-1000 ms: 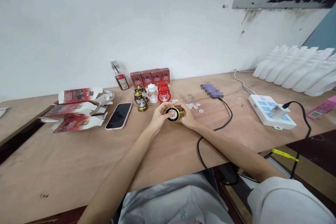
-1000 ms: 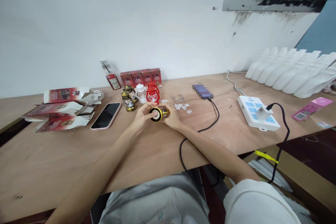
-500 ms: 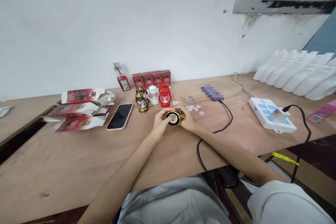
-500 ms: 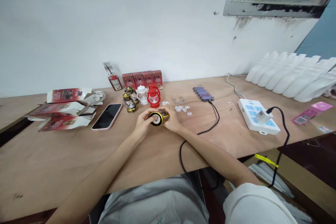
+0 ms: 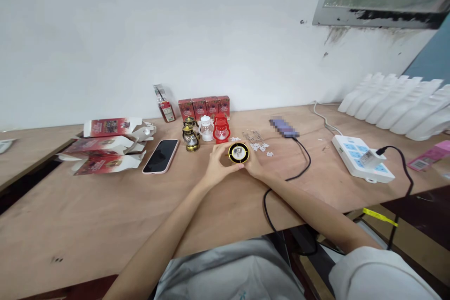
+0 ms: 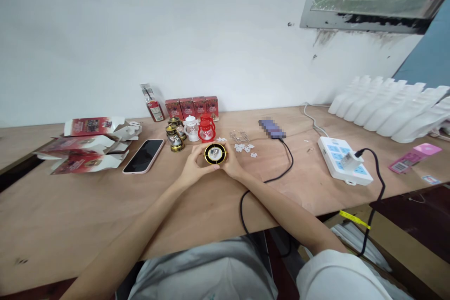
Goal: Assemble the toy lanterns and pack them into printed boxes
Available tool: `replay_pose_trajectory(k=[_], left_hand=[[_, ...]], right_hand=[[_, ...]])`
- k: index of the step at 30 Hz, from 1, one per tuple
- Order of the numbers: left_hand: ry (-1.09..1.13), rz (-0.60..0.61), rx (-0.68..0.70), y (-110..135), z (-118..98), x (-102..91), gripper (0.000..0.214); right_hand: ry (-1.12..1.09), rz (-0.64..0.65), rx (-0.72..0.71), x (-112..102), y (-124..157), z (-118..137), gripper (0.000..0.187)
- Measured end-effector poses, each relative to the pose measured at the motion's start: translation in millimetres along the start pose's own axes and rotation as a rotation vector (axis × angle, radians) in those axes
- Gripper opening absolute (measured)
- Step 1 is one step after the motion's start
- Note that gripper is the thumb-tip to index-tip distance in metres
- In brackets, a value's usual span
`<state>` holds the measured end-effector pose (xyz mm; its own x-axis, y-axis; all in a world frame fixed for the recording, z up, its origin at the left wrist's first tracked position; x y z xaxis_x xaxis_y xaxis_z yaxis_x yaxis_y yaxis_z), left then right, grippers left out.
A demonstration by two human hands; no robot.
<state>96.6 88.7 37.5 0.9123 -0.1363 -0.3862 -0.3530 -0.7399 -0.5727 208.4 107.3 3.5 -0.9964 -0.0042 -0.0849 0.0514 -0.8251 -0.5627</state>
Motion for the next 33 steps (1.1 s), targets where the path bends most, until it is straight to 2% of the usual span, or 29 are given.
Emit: replay_pose_trajectory(k=[4, 9, 12, 14, 16, 19, 22, 27, 33], left_hand=[[-0.165, -0.093, 0.093, 4.3, -3.8, -7.8, 0.065], [-0.229, -0.260, 0.160, 8.4, -3.9, -27.9, 0.046], [-0.272, -0.332, 0.180, 7.4, -6.5, -40.8, 0.041], [-0.291, -0.375, 0.173, 6.3, -6.8, -49.4, 0.038], [-0.303, -0.410, 0.157, 5.6, -5.9, -56.8, 0.037], [-0.325, -0.446, 0.146, 6.0, -5.2, -64.2, 0.033], [-0.349, -0.473, 0.140, 7.4, -5.0, -68.4, 0.032], [-0.383, -0.505, 0.141, 8.2, -6.1, -70.5, 0.032], [-0.389, -0.518, 0.145, 8.1, -7.7, -71.0, 0.037]], right_hand=[[-0.010, 0.047, 0.023, 5.8, 1.3, -2.8, 0.052], [-0.070, 0.128, 0.021, 12.6, 1.3, 1.3, 0.062], [-0.003, 0.099, 0.005, -1.7, -6.9, 1.0, 0.062], [0.227, 0.002, -0.008, -23.4, -14.1, 1.1, 0.050], [0.613, -0.068, -0.001, -42.5, -18.9, 2.8, 0.038], [1.152, -0.071, 0.115, -60.1, -19.5, -2.8, 0.034], [1.384, -0.048, 0.270, -70.5, -13.9, -13.1, 0.034], [1.398, 0.036, 0.312, -66.2, -11.8, -22.1, 0.031], [1.275, 0.030, 0.289, -65.4, -13.2, -25.5, 0.026]])
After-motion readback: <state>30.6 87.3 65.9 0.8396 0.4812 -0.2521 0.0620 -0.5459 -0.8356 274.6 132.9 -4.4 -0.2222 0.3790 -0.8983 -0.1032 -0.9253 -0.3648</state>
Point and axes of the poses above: each hand's wrist, its own y-axis away from the middle knuckle, its own x-axis out of the palm, z = x × y, the point moved 10 cm from there along -y, towards the middle knuckle
